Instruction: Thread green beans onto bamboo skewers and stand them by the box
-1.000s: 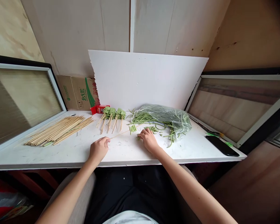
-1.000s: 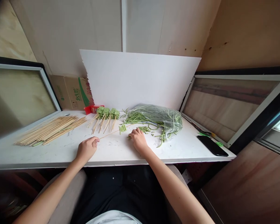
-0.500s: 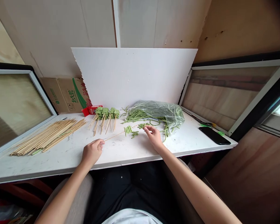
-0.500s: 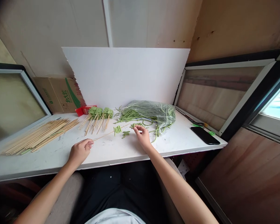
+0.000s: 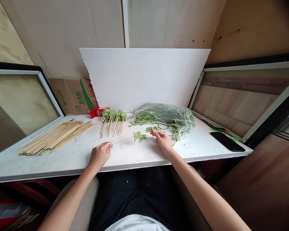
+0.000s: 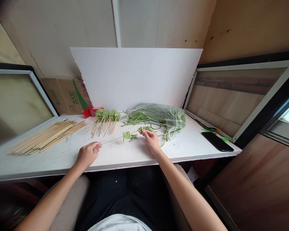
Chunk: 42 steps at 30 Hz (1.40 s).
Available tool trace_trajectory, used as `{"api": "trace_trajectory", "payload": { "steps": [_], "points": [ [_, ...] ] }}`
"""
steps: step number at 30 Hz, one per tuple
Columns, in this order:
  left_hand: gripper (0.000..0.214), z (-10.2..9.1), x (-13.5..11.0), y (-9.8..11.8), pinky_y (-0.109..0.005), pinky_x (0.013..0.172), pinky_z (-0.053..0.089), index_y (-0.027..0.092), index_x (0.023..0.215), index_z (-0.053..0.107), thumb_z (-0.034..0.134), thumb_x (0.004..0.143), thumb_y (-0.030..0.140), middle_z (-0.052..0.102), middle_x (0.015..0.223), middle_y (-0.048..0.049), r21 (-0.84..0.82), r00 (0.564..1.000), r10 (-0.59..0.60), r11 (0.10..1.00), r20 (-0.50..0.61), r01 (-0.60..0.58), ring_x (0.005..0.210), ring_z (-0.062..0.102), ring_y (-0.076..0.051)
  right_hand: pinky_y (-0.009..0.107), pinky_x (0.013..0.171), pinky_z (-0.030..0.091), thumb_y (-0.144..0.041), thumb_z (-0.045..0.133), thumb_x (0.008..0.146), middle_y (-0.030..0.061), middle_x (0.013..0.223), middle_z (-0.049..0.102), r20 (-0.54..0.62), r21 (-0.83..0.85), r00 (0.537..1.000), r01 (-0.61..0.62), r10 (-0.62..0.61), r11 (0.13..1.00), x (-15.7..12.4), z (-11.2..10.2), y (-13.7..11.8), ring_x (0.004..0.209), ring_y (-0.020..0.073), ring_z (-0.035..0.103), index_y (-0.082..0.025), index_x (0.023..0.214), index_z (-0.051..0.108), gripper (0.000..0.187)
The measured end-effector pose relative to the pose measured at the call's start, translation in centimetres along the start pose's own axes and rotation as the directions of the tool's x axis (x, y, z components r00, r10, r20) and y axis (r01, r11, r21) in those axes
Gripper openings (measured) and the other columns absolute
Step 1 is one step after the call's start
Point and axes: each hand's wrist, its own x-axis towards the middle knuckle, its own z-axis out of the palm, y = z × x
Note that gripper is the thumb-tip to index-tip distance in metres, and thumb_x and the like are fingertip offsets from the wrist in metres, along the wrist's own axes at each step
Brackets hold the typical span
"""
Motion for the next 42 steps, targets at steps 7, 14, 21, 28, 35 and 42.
{"api": "trace_trajectory", "payload": {
  "steps": [7, 14, 21, 28, 35, 42],
  "points": [
    [0.027, 0.10, -0.06, -0.09, -0.026, 0.069, 0.048, 0.024, 0.090, 0.072, 0.050, 0.084, 0.010, 0.077, 0.082, 0.0001, 0.001, 1.000, -0.003, 1.000, 0.003, 0.003, 0.076, 0.072, -0.019, 0.035, 0.073, 0.045, -0.071, 0.069, 0.083, 0.0104, 0.108, 0.080, 0.012, -0.027, 1.000, 0.005, -0.005, 1.000, 0.14, 0.12, 0.25, 0.105, 0.0316, 0.068, -0.023, 0.106, 0.080, 0.055],
    [0.025, 0.21, -0.07, -0.27, -0.027, 0.068, 0.048, 0.024, 0.090, 0.072, 0.049, 0.087, 0.012, 0.076, 0.079, 0.0005, -0.005, 1.000, -0.007, 1.000, 0.010, 0.007, 0.075, 0.072, -0.019, 0.035, 0.072, 0.046, -0.074, 0.068, 0.083, 0.0095, 0.107, 0.080, 0.014, -0.065, 1.000, 0.013, -0.012, 0.998, -0.02, 0.19, -0.04, 0.096, 0.0295, 0.068, -0.023, 0.103, 0.080, 0.056],
    [0.026, 0.00, -0.03, 0.04, -0.027, 0.069, 0.048, 0.024, 0.090, 0.072, 0.049, 0.085, 0.011, 0.077, 0.080, -0.0001, 0.000, 1.000, -0.007, 1.000, 0.008, 0.007, 0.076, 0.072, -0.020, 0.036, 0.069, 0.045, -0.072, 0.069, 0.083, 0.0088, 0.104, 0.080, -0.002, -0.073, 1.000, -0.019, 0.019, 0.997, -0.08, 0.27, -0.10, 0.082, 0.0253, 0.064, -0.023, 0.100, 0.081, 0.054],
    [0.027, -0.13, 0.03, 0.18, -0.027, 0.070, 0.050, 0.023, 0.090, 0.073, 0.049, 0.084, 0.011, 0.077, 0.081, -0.0004, -0.004, 1.000, -0.024, 1.000, 0.019, 0.024, 0.077, 0.073, -0.020, 0.035, 0.069, 0.044, -0.071, 0.071, 0.082, 0.0092, 0.104, 0.080, -0.015, -0.070, 1.000, -0.027, 0.026, 0.997, -0.02, 0.32, 0.04, 0.078, 0.0237, 0.063, -0.022, 0.099, 0.081, 0.053],
    [0.027, -0.13, 0.06, 0.11, -0.027, 0.068, 0.049, 0.024, 0.090, 0.073, 0.049, 0.085, 0.012, 0.077, 0.080, -0.0003, 0.012, 0.999, -0.034, 0.999, 0.034, 0.033, 0.074, 0.071, -0.019, 0.034, 0.069, 0.043, -0.072, 0.069, 0.082, 0.0097, 0.107, 0.080, -0.014, -0.079, 1.000, -0.018, 0.017, 0.997, -0.03, 0.33, -0.06, 0.084, 0.0252, 0.064, -0.022, 0.096, 0.081, 0.053],
    [0.028, -0.13, 0.19, 0.30, -0.027, 0.071, 0.052, 0.024, 0.089, 0.073, 0.051, 0.084, 0.008, 0.078, 0.082, -0.0010, -0.001, 1.000, -0.010, 1.000, 0.024, 0.010, 0.077, 0.072, -0.019, 0.035, 0.070, 0.045, -0.074, 0.071, 0.079, 0.0101, 0.103, 0.080, -0.015, -0.102, 1.000, -0.029, 0.027, 0.994, 0.18, 0.12, 0.19, 0.089, 0.0278, 0.066, -0.021, 0.094, 0.083, 0.056]
  ]
}}
